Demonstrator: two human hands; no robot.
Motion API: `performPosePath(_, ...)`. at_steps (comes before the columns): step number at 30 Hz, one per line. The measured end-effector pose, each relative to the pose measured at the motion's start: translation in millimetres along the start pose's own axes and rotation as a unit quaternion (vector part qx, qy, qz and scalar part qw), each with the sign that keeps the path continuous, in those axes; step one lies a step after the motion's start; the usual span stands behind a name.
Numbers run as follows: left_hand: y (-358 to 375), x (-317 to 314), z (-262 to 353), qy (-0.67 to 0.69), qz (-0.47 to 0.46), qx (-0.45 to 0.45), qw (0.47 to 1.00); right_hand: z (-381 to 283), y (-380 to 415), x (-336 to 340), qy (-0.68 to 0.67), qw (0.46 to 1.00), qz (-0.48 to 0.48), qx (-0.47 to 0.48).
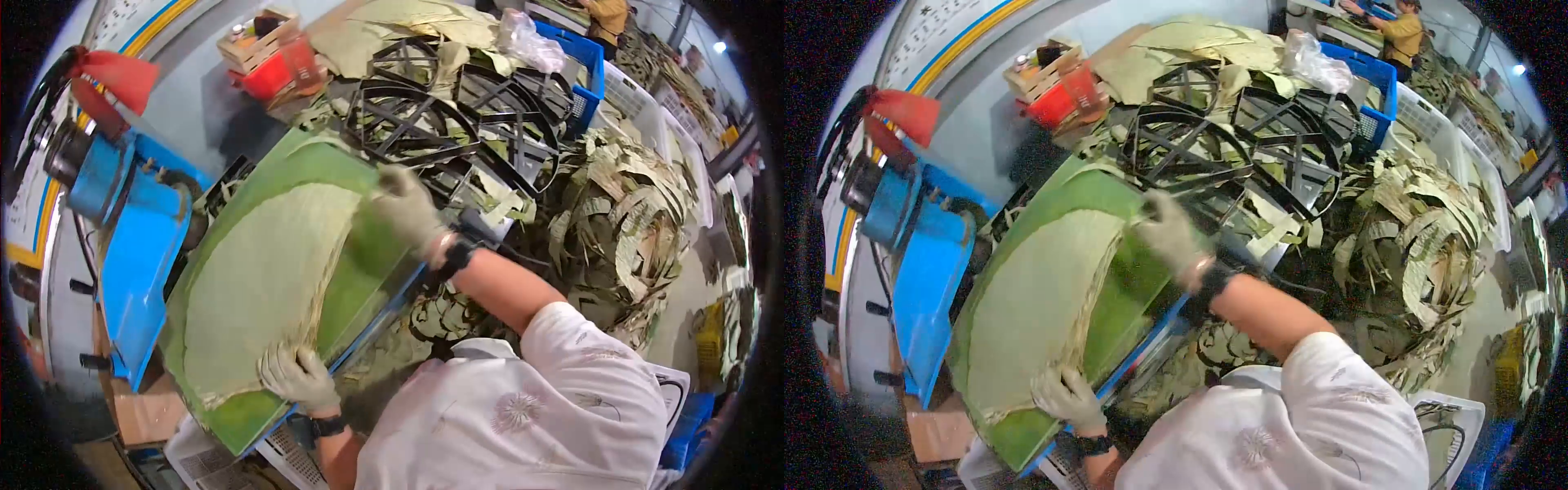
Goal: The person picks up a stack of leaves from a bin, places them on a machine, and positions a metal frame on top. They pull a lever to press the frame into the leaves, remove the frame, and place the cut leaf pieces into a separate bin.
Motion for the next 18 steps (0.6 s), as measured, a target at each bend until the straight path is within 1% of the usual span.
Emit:
performPosePath(2,2.7,-2.3,-1.6,0.002,-0.01,0.005,1.0,-25.2,-30.3,79.4,0.099,0.979,0.105,0.144)
performPosePath(3,4.5,-4.1,-3.2,0.002,-0.017,0.005,1.0,-21.3,-52.4,118.1,0.121,0.974,0.138,0.132)
performPosePath(4,4.0,-6.3,-3.3,-0.001,-0.024,0.006,1.0,-31.8,-67.9,156.5,0.273,0.913,0.229,0.2)
performPosePath(5,1.7,-5.3,-2.1,0.001,-0.016,0.007,1.0,-25.9,-87.3,190.4,0.283,0.895,0.275,0.207)
performPosePath(6,1.6,-6.7,-3.1,-0.007,-0.018,0.013,1.0,-29.2,-98.3,210.0,0.415,0.823,0.311,0.231)
performPosePath(7,1.2,-6.9,-2.5,-0.005,-0.015,0.006,1.0,-16.8,-121.5,228.1,0.472,0.801,0.323,0.18)
performPosePath(8,2.0,-4.2,-2.0,-0.009,-0.01,0.005,1.0,-0.9,-144.9,238.6,0.512,0.805,0.282,0.107)
performPosePath(9,0.1,-1.1,-3.7,-0.034,-0.014,0.025,0.999,7.5,-157.2,238.4,0.52,0.811,0.241,0.116)
performPosePath(10,-6.4,-1.8,-2.4,-0.009,-0.025,0.024,0.999,12.7,-161.4,226.5,0.593,0.787,0.17,0.013)
performPosePath(11,-11.8,-1.9,-1.5,0.014,-0.033,0.026,0.999,34.4,-184.7,230.0,0.634,0.758,0.151,0.04)
performPosePath(12,-13.0,0.5,-7.7,-0.017,-0.035,0.058,0.998,42.0,-194.9,232.1,0.616,0.773,0.14,0.05)
performPosePath(13,-14.6,-0.5,-6.6,0.012,-0.04,0.052,0.998,26.5,-183.1,223.3,0.598,0.785,0.15,0.061)
performPosePath(14,-14.9,0.9,-4.6,0.044,-0.042,0.044,0.997,41.6,-198.9,231.4,0.616,0.773,0.142,0.042)
performPosePath(15,-15.5,3.6,-11.3,0.022,-0.04,0.075,0.996,58.4,-218.0,244.7,0.619,0.773,0.128,0.047)
performPosePath(16,-18.1,6.1,-9.8,0.019,-0.031,0.065,0.997,70.3,-233.0,250.4,0.624,0.771,0.117,0.052)
performPosePath(17,-20.7,8.0,-6.4,0.019,-0.021,0.051,0.998,64.3,-229.4,243.2,0.587,0.806,0.073,0.039)
performPosePath(18,-16.5,10.6,-12.0,0.004,-0.014,0.079,0.997,56.1,-227.2,242.0,0.587,0.806,0.064,0.029)
Point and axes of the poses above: each hand's wrist, its own y-axis away from the middle knuckle, its own x-axis out of the back of the hand, z = x × y, the point moved 10 cm from there along -y, towards the middle knuckle, and after that the axes turned 9 degrees about -x, right-handed, at the moved point
